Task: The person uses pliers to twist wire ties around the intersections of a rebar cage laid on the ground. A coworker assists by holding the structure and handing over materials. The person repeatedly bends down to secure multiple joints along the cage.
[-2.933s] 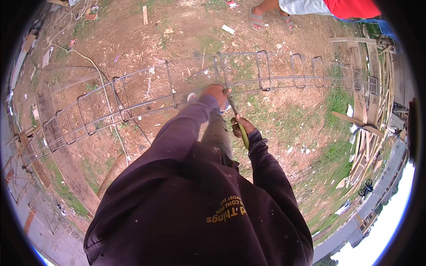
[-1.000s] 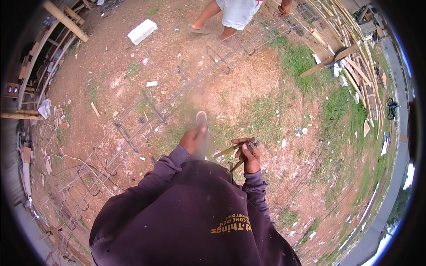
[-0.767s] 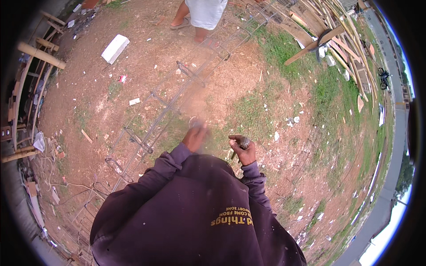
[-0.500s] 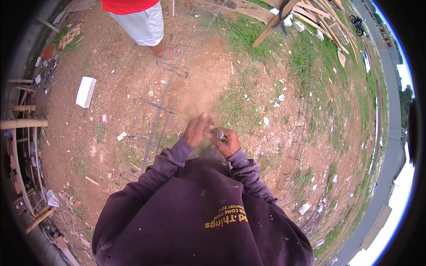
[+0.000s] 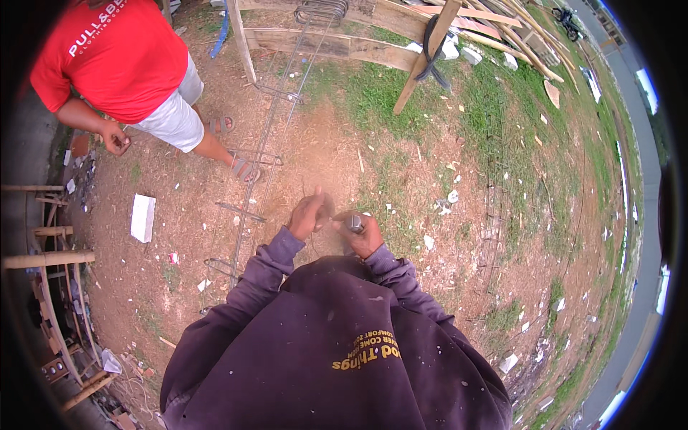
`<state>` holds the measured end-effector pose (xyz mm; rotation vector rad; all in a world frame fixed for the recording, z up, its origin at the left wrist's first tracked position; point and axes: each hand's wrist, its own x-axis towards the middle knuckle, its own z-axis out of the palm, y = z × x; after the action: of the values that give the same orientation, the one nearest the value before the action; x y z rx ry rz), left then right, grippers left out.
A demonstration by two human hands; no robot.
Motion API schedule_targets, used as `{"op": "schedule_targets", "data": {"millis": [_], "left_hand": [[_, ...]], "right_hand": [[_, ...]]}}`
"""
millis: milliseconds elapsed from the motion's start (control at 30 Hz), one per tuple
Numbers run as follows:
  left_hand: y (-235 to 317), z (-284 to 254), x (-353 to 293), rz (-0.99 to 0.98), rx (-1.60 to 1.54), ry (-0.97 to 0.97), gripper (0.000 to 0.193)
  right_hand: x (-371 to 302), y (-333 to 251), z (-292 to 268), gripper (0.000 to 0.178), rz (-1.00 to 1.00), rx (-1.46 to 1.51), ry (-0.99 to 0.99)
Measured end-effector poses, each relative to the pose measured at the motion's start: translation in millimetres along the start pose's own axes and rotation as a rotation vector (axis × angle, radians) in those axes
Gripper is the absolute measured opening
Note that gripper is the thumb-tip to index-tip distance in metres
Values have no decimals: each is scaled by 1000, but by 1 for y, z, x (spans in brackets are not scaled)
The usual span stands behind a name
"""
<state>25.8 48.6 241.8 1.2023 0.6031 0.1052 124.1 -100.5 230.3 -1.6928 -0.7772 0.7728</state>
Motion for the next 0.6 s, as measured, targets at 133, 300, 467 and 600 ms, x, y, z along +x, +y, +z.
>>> {"op": "schedule_targets", "data": {"millis": [133,300,467,600], "left_hand": [[35,18,63,-20,-134,-2,63],[63,26,126,-84,-238,-10,62],[71,4,205,-87,-500,196,63],[86,-14,291,-85,-667,195,54]], "right_hand": [[89,-2,-58,22,146,153,-153],[167,4,-79,14,124,307,-178],[257,17,-92,13,130,94,-195],[338,7,-120,14,-151,-409,-176]]}}
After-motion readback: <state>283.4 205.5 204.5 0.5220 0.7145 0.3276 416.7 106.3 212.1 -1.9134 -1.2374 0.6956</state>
